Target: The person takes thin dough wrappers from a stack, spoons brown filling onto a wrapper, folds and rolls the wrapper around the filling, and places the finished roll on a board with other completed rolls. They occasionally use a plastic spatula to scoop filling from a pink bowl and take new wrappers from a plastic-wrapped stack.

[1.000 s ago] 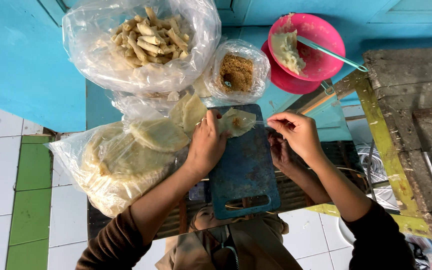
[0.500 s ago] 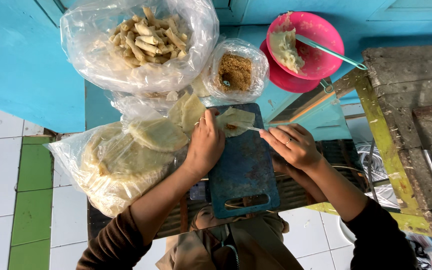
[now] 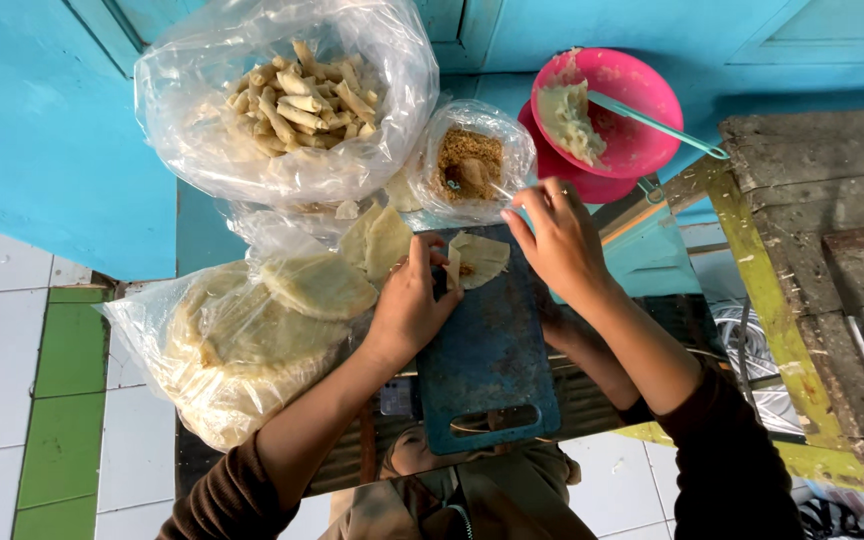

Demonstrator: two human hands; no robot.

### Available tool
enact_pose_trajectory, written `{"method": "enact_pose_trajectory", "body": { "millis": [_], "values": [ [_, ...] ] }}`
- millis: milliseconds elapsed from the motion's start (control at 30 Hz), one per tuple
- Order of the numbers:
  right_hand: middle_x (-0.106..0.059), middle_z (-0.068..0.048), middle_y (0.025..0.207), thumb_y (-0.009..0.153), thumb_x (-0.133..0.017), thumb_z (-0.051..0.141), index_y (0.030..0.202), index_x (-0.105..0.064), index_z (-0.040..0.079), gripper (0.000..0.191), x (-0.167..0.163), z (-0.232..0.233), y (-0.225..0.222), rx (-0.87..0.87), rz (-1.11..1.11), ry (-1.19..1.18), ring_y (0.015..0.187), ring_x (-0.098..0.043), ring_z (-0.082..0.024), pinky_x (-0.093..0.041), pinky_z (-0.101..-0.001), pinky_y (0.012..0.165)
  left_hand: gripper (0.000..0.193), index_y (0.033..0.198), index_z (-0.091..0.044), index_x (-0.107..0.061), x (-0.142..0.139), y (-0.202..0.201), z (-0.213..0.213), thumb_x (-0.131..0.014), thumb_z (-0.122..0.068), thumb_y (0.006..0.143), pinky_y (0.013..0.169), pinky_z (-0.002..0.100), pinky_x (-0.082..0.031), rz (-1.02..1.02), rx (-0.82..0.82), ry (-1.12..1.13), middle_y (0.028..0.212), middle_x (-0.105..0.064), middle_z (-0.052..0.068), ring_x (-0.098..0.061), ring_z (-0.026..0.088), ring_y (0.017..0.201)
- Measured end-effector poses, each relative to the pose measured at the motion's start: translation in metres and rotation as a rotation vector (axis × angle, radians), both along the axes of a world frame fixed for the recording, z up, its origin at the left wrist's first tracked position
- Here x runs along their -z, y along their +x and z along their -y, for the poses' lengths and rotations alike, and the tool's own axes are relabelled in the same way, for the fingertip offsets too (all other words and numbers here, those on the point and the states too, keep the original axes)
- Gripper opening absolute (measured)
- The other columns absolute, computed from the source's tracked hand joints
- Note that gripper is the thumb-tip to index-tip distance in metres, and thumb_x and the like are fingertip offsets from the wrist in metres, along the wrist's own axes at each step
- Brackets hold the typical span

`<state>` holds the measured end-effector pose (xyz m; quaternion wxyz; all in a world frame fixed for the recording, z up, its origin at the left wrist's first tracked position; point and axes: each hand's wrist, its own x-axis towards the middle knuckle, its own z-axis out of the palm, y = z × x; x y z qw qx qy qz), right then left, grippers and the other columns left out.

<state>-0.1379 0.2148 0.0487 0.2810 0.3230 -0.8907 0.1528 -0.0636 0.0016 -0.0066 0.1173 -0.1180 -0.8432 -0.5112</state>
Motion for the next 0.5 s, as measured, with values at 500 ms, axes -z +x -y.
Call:
{"method": "enact_pose_trajectory", "body": {
  "millis": [500],
  "values": [
    [-0.061,-0.015,0.096,0.091,-0.078,0.022,0.118,-0.057,0.003,0.04,0.009,-0.011,0.008,0.099,0.088,-0.055,0.079,-0.062,-0.03,-0.051,-0.0409,0.067,0.055,0.118,-0.006,-0.051,-0.008,0.004,-0.001,-0.086,-0.025,0.08,0.079,0.043,-0.055,0.174,-0.028,-0.039,0.099,-0.069,0.012,-0.069,0.033,0.088]
  ]
}}
